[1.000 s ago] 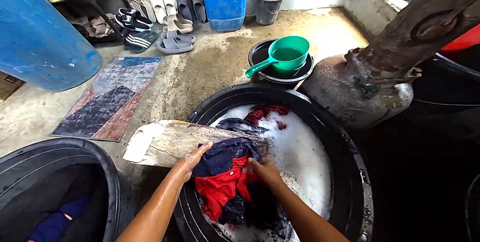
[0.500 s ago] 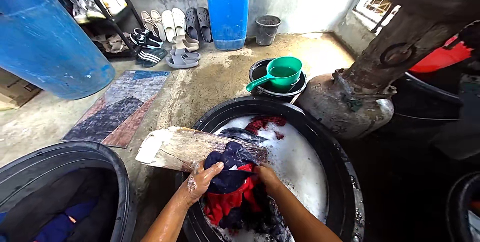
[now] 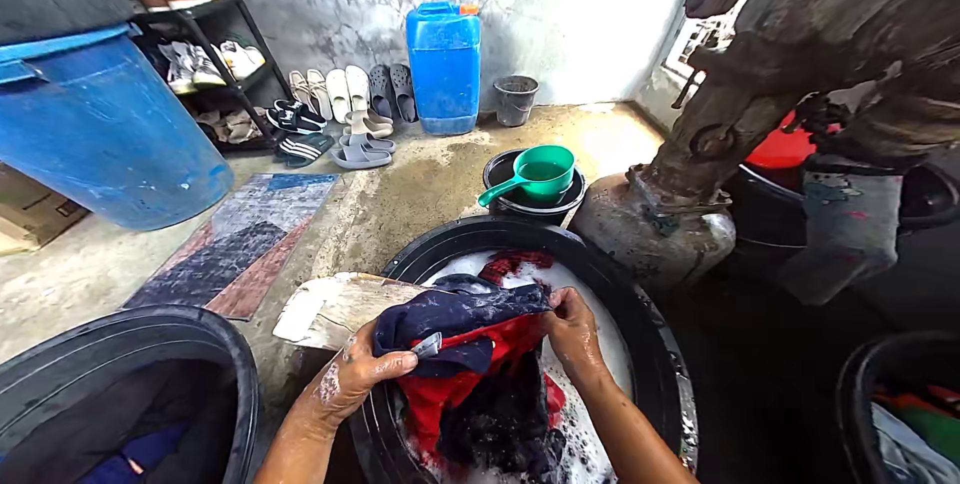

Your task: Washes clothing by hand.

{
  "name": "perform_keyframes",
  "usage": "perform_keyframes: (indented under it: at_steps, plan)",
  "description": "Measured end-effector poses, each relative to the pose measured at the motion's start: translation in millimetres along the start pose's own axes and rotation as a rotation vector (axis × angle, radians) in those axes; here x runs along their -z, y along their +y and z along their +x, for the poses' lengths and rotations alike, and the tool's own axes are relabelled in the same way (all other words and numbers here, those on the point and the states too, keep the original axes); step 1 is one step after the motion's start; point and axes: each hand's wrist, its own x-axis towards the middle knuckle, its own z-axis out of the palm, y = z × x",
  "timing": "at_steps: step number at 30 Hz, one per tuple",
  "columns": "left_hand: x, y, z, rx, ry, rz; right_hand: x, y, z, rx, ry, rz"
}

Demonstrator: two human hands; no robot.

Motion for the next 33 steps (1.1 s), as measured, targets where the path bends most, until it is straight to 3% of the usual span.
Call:
perform_keyframes:
  at_steps: [3, 8, 12, 15, 18, 20, 22, 24, 27, 30, 31, 33]
  plan:
    - [6.8, -2.0, 2.3, -0.024, -0.016, -0.002, -2.8, -8.4, -5.7, -0.106, -0.043, 0.267]
    - [24.6, -14.2, 2.1, 0.009, 0.214, 0.055, 13.3, -19.7, -13.7, -0.337, -0.449, 0.705]
    - [22.5, 0.0, -3.5, -0.011, 0.235, -0.004, 20.7, -22.0, -16.9, -0.314, -0.430, 0.795]
    - [28.1, 3.9, -6.0, 0.024, 0.110, -0.131, 24.8, -19.5, -15.3, -0.229, -0.340, 0.570]
    - [35.5, -26.1, 4.5, 0.244, 0.068, -0.151, 8.0, 13.2, -4.9, 0.025, -0.230, -0.022]
    - [32.1, -55.5, 19.2, 0.421, 0.146, 0.066, -15.7, 48.7, 4.3, 0.039, -0.244, -0.362]
    - [28.9, -81.6, 34.4, 0.491, 0.172, 0.302, -39.1, 77.0, 13.8, -0.081, -0.357, -0.566]
    - [29.2, -92.3, 44.1, 0.464, 0.192, 0.482, -53.6, 89.8, 21.4, -0.104, -0.364, -0.631]
    - [24.3, -88.2, 60.0, 0.418, 0.301, 0.793, -64.7, 98.2, 31.7, 0.044, -0.247, -0.613]
    - [15.7, -99.8, 74.6, 0.399, 0.328, 1.255, -70.6, 109.0, 44.3, -0.155, -0.424, -0.749]
    - [15.9, -107.5, 77.7, 0.324, 0.330, 1.377, -71.2, 113.3, 50.5, -0.222, -0.492, -0.797]
    - [23.8, -120.7, 83.1, 0.059, 0.346, 1.496, -63.4, 121.1, 59.6, -0.184, -0.438, -0.791]
